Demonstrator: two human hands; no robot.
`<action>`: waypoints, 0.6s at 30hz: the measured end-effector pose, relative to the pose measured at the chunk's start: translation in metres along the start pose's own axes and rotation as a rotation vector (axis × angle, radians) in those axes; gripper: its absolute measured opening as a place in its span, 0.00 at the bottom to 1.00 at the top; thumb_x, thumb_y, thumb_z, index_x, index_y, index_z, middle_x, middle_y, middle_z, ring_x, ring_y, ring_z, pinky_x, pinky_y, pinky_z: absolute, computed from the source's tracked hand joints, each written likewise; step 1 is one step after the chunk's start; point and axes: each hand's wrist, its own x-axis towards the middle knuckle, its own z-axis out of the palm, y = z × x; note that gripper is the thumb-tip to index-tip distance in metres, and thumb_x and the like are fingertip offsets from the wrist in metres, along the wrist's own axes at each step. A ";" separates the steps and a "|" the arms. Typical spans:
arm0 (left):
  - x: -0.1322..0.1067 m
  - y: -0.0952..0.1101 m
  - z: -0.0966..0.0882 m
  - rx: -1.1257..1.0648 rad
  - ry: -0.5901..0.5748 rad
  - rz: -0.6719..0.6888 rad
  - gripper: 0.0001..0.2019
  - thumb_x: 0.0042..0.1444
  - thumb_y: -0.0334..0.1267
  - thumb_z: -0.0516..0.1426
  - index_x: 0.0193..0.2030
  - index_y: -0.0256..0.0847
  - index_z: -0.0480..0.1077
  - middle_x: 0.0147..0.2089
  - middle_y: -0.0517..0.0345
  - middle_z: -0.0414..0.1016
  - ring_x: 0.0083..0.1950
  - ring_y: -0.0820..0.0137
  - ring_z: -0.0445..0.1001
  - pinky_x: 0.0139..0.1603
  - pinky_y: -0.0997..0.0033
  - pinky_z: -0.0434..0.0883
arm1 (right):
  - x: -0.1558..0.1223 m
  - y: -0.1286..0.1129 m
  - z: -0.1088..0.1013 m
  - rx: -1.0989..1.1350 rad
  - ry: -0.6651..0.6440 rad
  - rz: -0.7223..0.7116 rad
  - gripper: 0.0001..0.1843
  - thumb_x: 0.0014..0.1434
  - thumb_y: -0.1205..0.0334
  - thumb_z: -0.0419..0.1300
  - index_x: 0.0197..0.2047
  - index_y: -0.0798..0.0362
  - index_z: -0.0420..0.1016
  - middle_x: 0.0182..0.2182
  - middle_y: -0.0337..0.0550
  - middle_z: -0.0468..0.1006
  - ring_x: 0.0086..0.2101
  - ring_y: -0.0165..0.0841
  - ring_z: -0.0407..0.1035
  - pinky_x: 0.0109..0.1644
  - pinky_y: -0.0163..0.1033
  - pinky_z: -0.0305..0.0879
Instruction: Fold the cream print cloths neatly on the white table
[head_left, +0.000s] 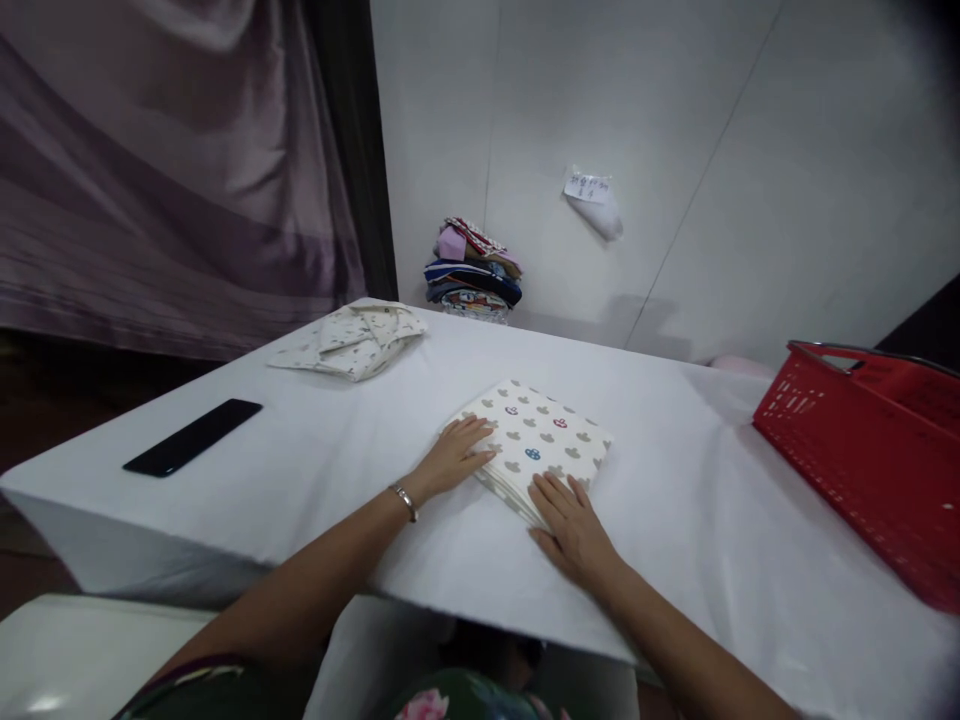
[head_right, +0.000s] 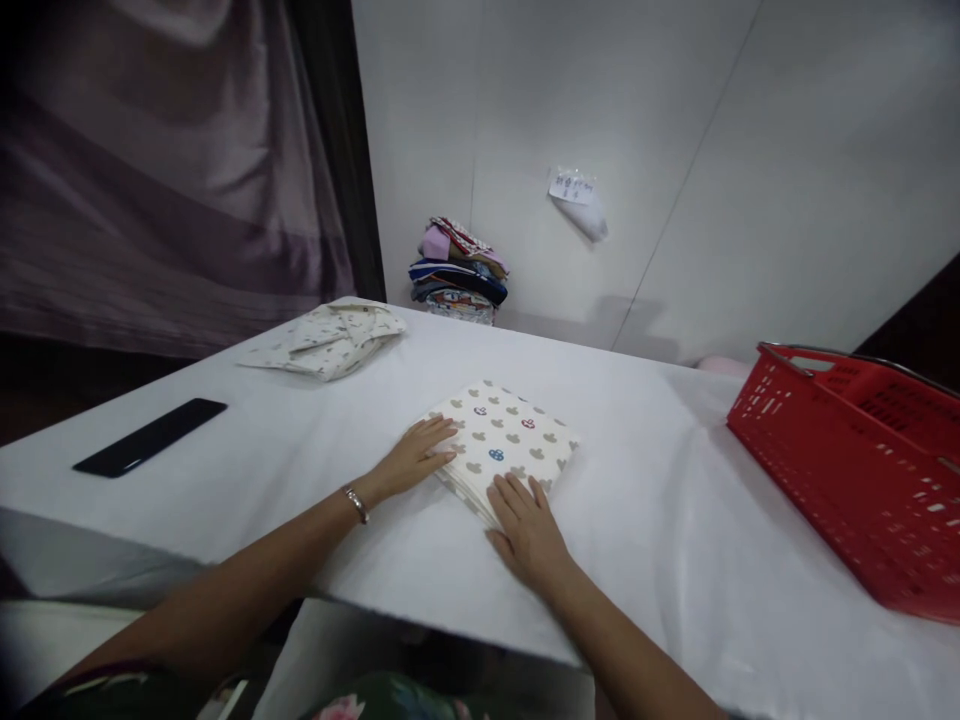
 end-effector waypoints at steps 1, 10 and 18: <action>-0.004 0.001 -0.001 -0.002 0.008 0.020 0.21 0.58 0.50 0.51 0.57 0.48 0.65 0.64 0.55 0.59 0.67 0.64 0.51 0.66 0.55 0.44 | 0.000 0.000 -0.001 0.008 -0.006 0.008 0.29 0.60 0.60 0.51 0.64 0.53 0.53 0.61 0.52 0.58 0.61 0.43 0.49 0.62 0.58 0.46; -0.016 -0.006 0.007 0.031 0.031 0.182 0.12 0.58 0.40 0.53 0.48 0.49 0.71 0.58 0.58 0.67 0.60 0.66 0.61 0.64 0.56 0.49 | 0.019 -0.007 -0.019 0.094 -0.086 0.087 0.29 0.61 0.54 0.50 0.63 0.53 0.55 0.61 0.51 0.58 0.61 0.44 0.50 0.62 0.58 0.46; -0.017 0.000 0.004 0.029 0.047 0.197 0.11 0.57 0.41 0.54 0.45 0.46 0.72 0.57 0.55 0.68 0.59 0.65 0.62 0.63 0.57 0.50 | 0.013 -0.014 0.000 0.032 -0.055 0.014 0.30 0.59 0.63 0.51 0.64 0.56 0.53 0.61 0.52 0.58 0.61 0.43 0.50 0.63 0.56 0.43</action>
